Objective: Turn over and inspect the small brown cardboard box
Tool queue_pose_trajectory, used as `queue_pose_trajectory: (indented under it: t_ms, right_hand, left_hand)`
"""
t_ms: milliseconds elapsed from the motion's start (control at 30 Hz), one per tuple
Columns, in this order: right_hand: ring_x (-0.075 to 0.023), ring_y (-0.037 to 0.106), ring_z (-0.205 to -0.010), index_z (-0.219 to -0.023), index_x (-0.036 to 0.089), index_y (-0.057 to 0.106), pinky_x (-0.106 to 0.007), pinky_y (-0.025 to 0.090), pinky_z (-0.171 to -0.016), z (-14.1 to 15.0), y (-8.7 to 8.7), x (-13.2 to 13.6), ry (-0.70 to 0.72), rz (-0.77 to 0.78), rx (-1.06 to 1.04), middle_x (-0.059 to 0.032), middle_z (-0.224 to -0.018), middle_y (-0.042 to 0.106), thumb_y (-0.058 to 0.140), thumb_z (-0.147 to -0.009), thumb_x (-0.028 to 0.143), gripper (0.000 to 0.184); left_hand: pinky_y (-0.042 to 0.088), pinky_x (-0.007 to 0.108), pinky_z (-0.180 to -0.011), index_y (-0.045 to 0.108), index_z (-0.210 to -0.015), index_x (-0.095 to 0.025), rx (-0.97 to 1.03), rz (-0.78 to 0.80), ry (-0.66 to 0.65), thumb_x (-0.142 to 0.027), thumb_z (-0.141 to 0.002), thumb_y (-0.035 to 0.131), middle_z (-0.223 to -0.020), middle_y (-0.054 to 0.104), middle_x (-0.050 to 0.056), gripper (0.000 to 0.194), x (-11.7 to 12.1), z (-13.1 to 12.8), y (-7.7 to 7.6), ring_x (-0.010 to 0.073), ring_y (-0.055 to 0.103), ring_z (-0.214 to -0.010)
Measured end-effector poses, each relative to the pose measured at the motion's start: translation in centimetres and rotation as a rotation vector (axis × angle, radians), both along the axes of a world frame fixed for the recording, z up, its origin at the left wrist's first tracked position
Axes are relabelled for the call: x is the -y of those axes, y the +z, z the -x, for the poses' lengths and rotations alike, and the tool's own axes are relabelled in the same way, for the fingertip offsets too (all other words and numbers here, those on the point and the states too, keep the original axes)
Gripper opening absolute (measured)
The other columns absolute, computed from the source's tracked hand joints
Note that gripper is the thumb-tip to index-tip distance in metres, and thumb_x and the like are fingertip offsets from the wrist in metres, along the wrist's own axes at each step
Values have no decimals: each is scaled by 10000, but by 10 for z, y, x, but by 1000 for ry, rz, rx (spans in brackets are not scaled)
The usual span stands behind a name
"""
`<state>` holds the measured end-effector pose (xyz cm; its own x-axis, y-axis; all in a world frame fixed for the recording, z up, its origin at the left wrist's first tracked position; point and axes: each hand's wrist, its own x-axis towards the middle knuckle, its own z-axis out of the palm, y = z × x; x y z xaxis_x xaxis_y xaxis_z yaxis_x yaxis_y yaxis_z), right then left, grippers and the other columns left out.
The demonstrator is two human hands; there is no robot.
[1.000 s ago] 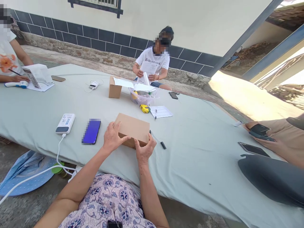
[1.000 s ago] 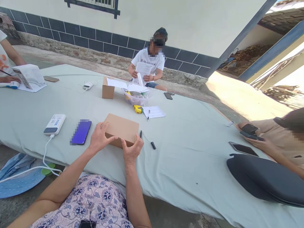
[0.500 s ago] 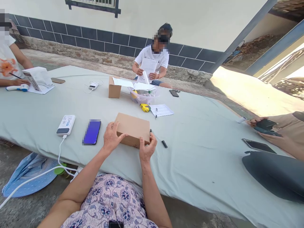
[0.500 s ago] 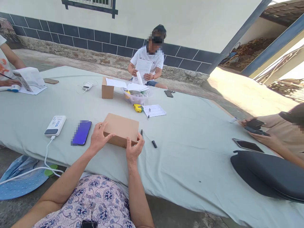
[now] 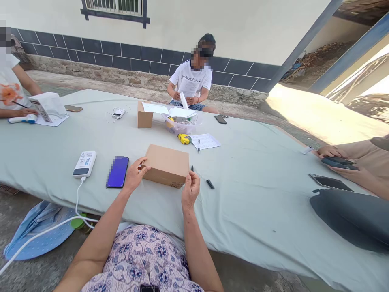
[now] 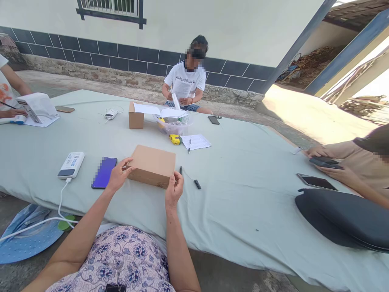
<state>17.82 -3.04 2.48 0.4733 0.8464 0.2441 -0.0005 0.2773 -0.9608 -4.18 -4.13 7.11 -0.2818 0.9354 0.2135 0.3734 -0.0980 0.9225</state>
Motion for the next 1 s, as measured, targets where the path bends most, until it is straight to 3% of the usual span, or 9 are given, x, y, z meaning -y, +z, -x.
queue_pose_trajectory:
  t_ms: [133, 267, 433, 533, 800, 1000]
  right_hand:
    - [-235, 602, -1154, -1178, 179, 592, -393, 477, -1008, 1, -4, -2, 24, 15, 39, -123, -1245, 632, 624, -812, 545, 519]
    - [-260, 588, -1225, -1277, 187, 548, -415, 467, -1034, -1, -9, -5, 79, 166, 53, -131, -1303, 630, 625, -794, 514, 588]
    - [-241, 624, -1155, -1300, 199, 556, -376, 507, -948, -4, -16, -9, 133, 242, 104, -115, -1266, 656, 548, -805, 425, 544]
    - [-235, 646, -1046, -1359, 194, 539, -398, 509, -926, -6, -24, -13, 122, 225, 190, -113, -1192, 683, 521, -796, 380, 594]
    - [-240, 627, -976, -1417, 172, 522, -401, 506, -897, -6, -38, -19, 52, 187, 387, -101, -1102, 671, 489, -797, 335, 643]
    - [-226, 628, -969, -1439, 193, 479, -382, 518, -854, -4, -20, -9, 54, 156, 272, -92, -1076, 662, 546, -825, 404, 652]
  left_hand:
    - [564, 355, -927, 633, -1255, -252, 48, -35, -13, -388, -855, 612, -1339, 649, 66, 423, -2, 0, -5, 228, 669, -1098]
    - [527, 390, -1009, 538, -1364, -228, 125, -33, -7, -303, -842, 577, -1351, 648, 90, 530, -7, 2, -16, 242, 615, -1239]
    - [526, 425, -982, 650, -1104, -185, 68, 59, 38, -361, -845, 560, -1149, 734, 111, 326, -13, 10, -33, 262, 684, -1088]
    - [527, 420, -957, 650, -1050, -184, 46, 64, 47, -393, -837, 571, -1108, 742, 110, 308, -14, 13, -39, 261, 691, -1046]
    - [524, 396, -877, 635, -933, -208, -34, 82, 97, -409, -849, 568, -974, 752, 95, 227, -13, 10, -39, 261, 697, -951]
    - [516, 339, -785, 657, -901, -212, -49, 64, 127, -462, -860, 567, -920, 750, 69, 269, -7, 8, -29, 232, 684, -869]
